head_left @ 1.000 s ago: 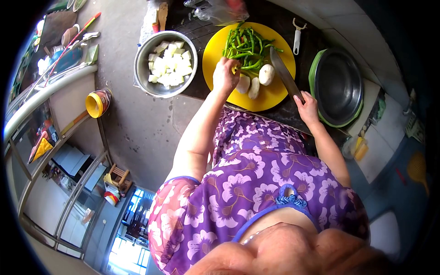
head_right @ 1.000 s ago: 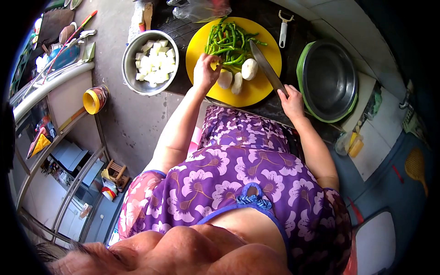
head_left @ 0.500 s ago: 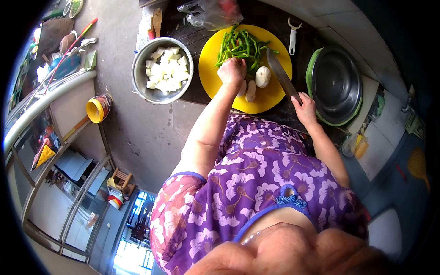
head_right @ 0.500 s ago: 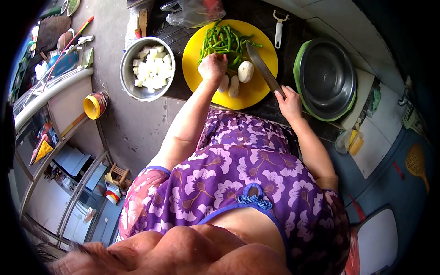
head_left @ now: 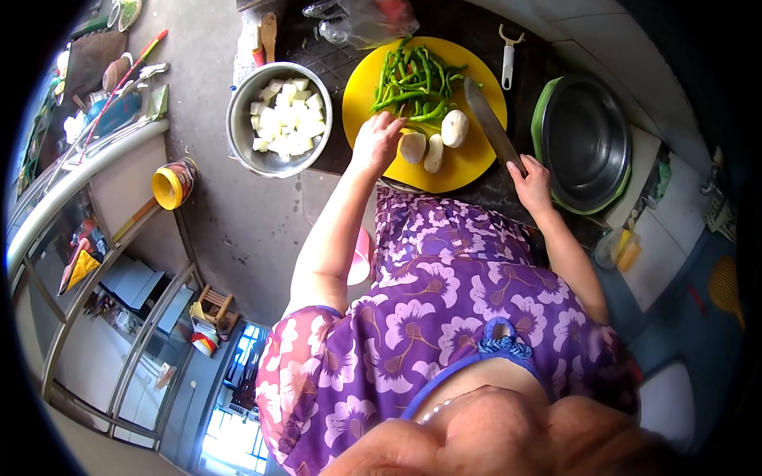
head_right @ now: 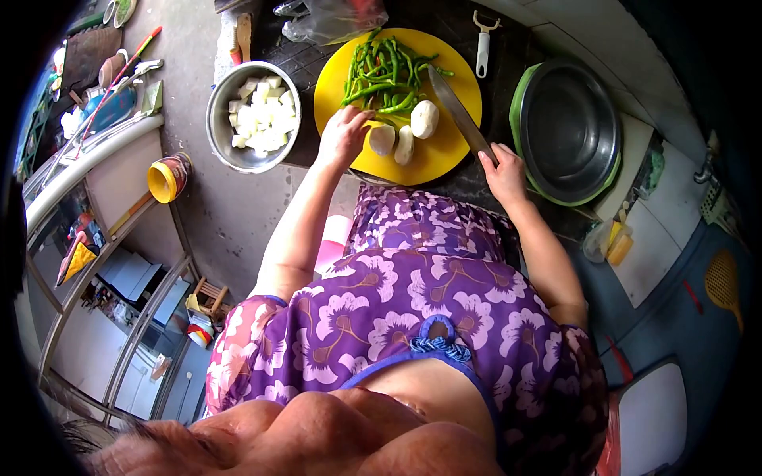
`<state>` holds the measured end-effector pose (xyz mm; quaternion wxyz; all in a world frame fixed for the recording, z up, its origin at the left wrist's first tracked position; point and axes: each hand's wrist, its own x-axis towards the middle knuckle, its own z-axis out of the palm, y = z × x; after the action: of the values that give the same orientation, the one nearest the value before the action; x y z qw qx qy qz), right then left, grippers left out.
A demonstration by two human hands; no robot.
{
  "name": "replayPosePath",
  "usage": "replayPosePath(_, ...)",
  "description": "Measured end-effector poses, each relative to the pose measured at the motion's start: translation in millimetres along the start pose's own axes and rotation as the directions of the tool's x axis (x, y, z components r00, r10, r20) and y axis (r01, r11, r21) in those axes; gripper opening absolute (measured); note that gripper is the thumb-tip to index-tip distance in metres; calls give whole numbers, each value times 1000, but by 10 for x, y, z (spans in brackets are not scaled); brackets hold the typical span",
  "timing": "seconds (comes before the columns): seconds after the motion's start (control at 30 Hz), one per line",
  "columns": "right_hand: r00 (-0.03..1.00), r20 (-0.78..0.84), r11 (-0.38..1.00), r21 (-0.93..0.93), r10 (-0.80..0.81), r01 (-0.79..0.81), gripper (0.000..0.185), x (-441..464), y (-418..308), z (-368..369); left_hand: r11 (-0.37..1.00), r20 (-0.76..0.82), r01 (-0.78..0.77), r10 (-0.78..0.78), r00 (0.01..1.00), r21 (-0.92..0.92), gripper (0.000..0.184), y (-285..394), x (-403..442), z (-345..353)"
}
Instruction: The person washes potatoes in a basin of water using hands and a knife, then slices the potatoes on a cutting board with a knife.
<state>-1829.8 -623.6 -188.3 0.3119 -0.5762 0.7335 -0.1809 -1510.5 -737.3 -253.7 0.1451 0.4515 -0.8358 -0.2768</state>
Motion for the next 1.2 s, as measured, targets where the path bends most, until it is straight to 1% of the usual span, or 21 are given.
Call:
replayPosePath(0.03,1000,11,1000,-9,1,-1,19,-8,-3,6,999,4,-48,48,999,8,22,-27,58,58)
replayPosePath(0.1,999,32,1000,-26,0,1,19,-7,-8,18,995,98,-77,70,993,65,12,-116,157,125)
replayPosePath(0.2,998,63,1000,-16,17,-16,18,-26,-30,34,991,82,-125,121,989,43,12,-210,243,193)
replayPosePath(0.3,997,65,999,-34,32,-30,18,-49,-22,57,990,52,-123,120,991,65,14,-202,297,206)
replayPosePath(0.4,998,58,999,-45,29,-27,18,-62,-27,64,992,76,-73,66,995,104,15,-172,368,223)
replayPosePath(0.5,999,31,999,-34,20,-19,18,-59,58,111,993,15,55,-57,998,109,16,-84,403,322)
replayPosePath(0.53,999,37,999,-41,26,-25,18,-60,75,121,994,-89,84,-77,993,75,17,-42,387,337)
replayPosePath(0.6,998,45,998,-55,36,-33,19,-55,121,127,988,-233,148,-154,960,-44,19,115,304,316)
replayPosePath(0.63,999,21,998,-58,25,-23,19,-64,150,135,979,-300,172,-197,934,-107,20,205,239,290)
replayPosePath(0.67,1000,-4,998,-59,11,-12,19,-74,209,142,983,-321,158,-181,930,-95,30,278,140,331)
replayPosePath(0.7,1000,-27,998,-62,-1,0,19,-83,223,155,976,-238,152,-186,953,-154,38,349,21,322)
replayPosePath(0.77,1000,-15,999,-52,-13,12,19,-81,131,108,977,-218,177,-199,955,-117,44,478,-144,400)
replayPosePath(0.8,1000,-9,999,-47,-17,16,18,-79,81,86,956,-154,238,-265,952,-172,46,492,-198,470)
replayPosePath(0.9,993,114,994,101,-42,31,17,-71,0,88,928,-193,252,-310,931,-274,45,479,-278,606)
replayPosePath(0.93,984,174,993,119,-43,22,16,-60,-20,82,919,-219,253,-325,920,-301,44,477,-289,601)
replayPosePath(1.03,969,159,979,106,-189,174,17,-27,50,102,935,-297,274,-334,895,-227,44,403,-342,551)
replayPosePath(1.07,969,108,971,119,-222,209,19,-16,82,93,935,-299,303,-346,889,-182,44,377,-375,527)
replayPosePath(1.1,977,72,979,65,-199,194,19,12,134,77,952,-332,303,-300,894,-44,45,387,-381,479)
replayPosePath(1.17,989,-7,989,-33,-148,147,20,46,311,73,946,-450,299,-212,867,129,46,602,-301,409)
replayPosePath(1.2,989,-45,989,-25,-143,142,20,96,427,119,970,-373,230,-183,909,84,45,692,-252,417)
